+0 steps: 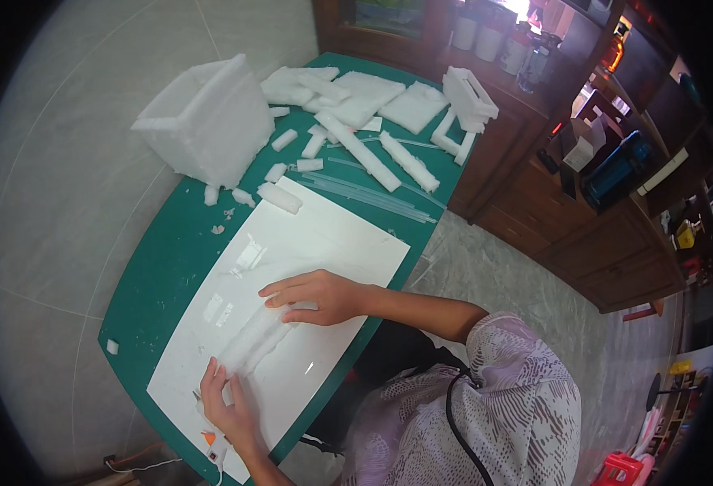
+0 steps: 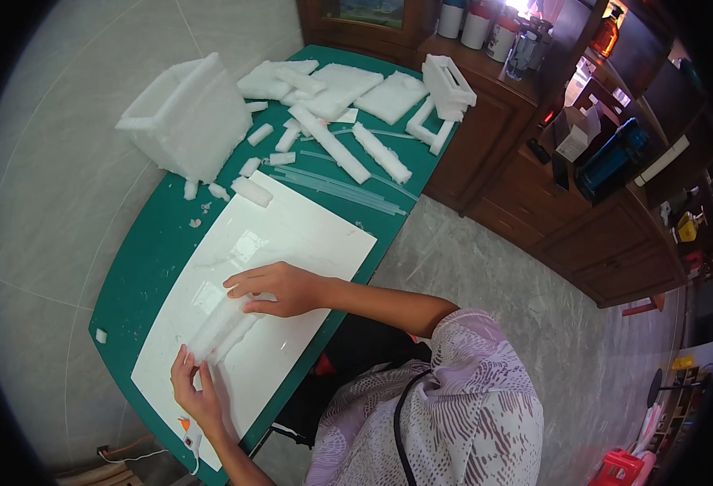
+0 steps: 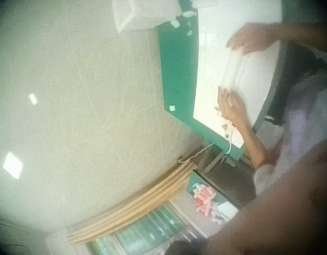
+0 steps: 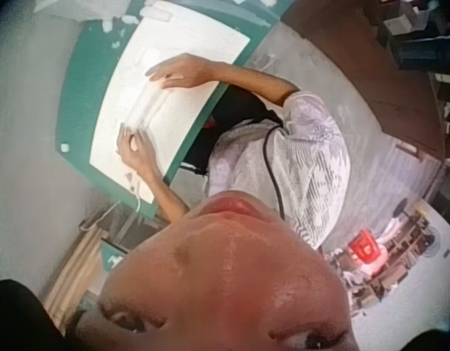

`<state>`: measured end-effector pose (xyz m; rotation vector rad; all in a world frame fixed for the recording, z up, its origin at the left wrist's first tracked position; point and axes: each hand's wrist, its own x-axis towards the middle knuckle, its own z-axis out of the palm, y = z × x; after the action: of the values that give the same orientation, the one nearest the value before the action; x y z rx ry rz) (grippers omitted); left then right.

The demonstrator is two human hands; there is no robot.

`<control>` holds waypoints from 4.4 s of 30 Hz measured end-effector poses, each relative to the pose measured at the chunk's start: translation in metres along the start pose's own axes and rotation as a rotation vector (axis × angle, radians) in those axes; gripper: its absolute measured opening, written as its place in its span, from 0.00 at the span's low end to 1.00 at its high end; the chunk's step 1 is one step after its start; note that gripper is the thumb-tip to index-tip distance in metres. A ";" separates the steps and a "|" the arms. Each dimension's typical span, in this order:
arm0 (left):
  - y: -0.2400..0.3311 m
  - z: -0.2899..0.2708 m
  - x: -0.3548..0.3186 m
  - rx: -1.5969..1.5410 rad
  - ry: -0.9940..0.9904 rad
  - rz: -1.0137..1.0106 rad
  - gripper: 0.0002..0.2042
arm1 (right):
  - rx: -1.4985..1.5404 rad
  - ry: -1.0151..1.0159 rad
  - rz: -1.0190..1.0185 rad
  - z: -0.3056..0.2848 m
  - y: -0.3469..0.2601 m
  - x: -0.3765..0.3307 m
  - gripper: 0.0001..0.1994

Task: Applying hot glue to foam pieces to assemble a component.

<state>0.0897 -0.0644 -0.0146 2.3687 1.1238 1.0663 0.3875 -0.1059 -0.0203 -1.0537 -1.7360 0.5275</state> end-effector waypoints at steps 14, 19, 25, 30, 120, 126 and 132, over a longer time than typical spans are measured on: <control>0.000 -0.001 0.000 -0.037 -0.017 -0.083 0.15 | 0.024 0.012 -0.010 -0.002 0.000 0.001 0.14; -0.002 0.000 0.000 -0.044 -0.005 -0.071 0.15 | 0.010 -0.015 0.006 -0.002 -0.001 0.002 0.13; 0.002 0.002 0.002 -0.045 -0.008 -0.054 0.15 | 0.005 0.021 -0.024 -0.004 0.000 -0.001 0.14; 0.003 0.000 -0.002 -0.026 0.003 -0.072 0.15 | 0.004 0.012 -0.029 -0.002 -0.003 0.000 0.14; 0.048 -0.047 -0.070 -0.661 0.270 -0.544 0.13 | -0.239 1.044 0.564 -0.163 0.013 -0.123 0.27; 0.048 -0.056 -0.092 -0.335 0.296 -0.382 0.09 | -0.380 0.675 0.522 -0.099 0.021 -0.126 0.22; 0.049 -0.054 -0.134 -0.099 0.539 -0.434 0.08 | -0.590 0.485 0.546 -0.088 0.018 -0.057 0.22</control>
<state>0.0206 -0.2008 -0.0174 1.6766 1.6194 1.5822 0.4814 -0.1549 -0.0276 -1.9193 -1.1741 0.0490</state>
